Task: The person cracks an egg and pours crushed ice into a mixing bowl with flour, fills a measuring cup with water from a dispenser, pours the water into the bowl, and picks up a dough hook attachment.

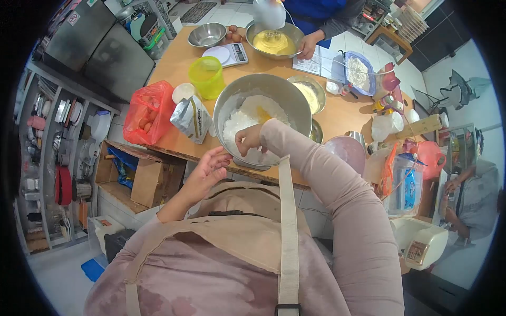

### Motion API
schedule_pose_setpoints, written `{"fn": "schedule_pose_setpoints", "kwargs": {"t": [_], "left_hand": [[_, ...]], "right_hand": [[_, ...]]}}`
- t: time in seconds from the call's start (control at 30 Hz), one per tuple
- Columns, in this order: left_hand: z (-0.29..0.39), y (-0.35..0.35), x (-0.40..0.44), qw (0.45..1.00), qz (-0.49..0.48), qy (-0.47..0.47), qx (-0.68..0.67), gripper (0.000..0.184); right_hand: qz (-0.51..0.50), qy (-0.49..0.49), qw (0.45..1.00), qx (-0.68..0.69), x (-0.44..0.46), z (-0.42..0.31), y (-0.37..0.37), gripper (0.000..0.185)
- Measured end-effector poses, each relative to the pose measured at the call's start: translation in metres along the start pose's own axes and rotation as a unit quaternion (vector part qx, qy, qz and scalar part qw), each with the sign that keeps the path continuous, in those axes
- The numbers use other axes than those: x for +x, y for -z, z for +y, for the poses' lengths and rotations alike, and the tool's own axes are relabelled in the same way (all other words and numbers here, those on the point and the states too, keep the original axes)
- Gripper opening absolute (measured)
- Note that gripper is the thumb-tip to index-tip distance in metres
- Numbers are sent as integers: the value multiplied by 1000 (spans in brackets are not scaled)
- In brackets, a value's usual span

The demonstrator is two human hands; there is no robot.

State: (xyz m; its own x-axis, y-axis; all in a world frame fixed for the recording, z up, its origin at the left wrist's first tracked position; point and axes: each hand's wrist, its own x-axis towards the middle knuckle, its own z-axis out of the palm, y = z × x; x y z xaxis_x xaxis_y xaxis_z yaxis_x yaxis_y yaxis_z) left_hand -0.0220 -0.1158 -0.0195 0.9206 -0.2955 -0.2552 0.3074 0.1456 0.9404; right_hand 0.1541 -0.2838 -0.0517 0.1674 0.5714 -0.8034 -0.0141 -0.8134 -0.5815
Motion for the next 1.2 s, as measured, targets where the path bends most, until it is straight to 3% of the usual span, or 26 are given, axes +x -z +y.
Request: {"fn": "schedule_pose_setpoints", "kwargs": {"t": [0.07, 0.27, 0.5, 0.63, 0.73, 0.9, 1.0, 1.1, 1.2], "left_hand": [[0, 2, 0, 1000, -1, -7, 11, 64], [0, 7, -2, 1000, 15, 0, 22, 65], [-2, 11, -3, 999, 20, 18, 37, 64], [-6, 15, -3, 999, 24, 33, 31, 64], [-12, 20, -4, 999, 22, 29, 34, 62], [-13, 25, -1, 998, 28, 42, 42, 63], [-12, 25, 2, 998, 17, 43, 50, 63], [-10, 27, 6, 997, 12, 40, 62, 63], [-11, 29, 8, 998, 13, 35, 60, 62]], "right_hand": [[-9, 10, 998, 58, -3, 4, 4, 34], [94, 131, 961, 224, -51, -4, 31, 29], [141, 231, 913, 306, -137, 0, 56, 30], [250, 250, 879, 319, -204, 44, 53, 29], [315, 229, 848, 360, -225, 102, 37, 28], [457, -5, 807, 374, -199, 192, -17, 31], [514, -136, 829, 175, -159, 247, -43, 27], [600, -155, 781, -77, -139, 296, -49, 25], [612, -117, 772, 125, -160, 262, -23, 30]]}}
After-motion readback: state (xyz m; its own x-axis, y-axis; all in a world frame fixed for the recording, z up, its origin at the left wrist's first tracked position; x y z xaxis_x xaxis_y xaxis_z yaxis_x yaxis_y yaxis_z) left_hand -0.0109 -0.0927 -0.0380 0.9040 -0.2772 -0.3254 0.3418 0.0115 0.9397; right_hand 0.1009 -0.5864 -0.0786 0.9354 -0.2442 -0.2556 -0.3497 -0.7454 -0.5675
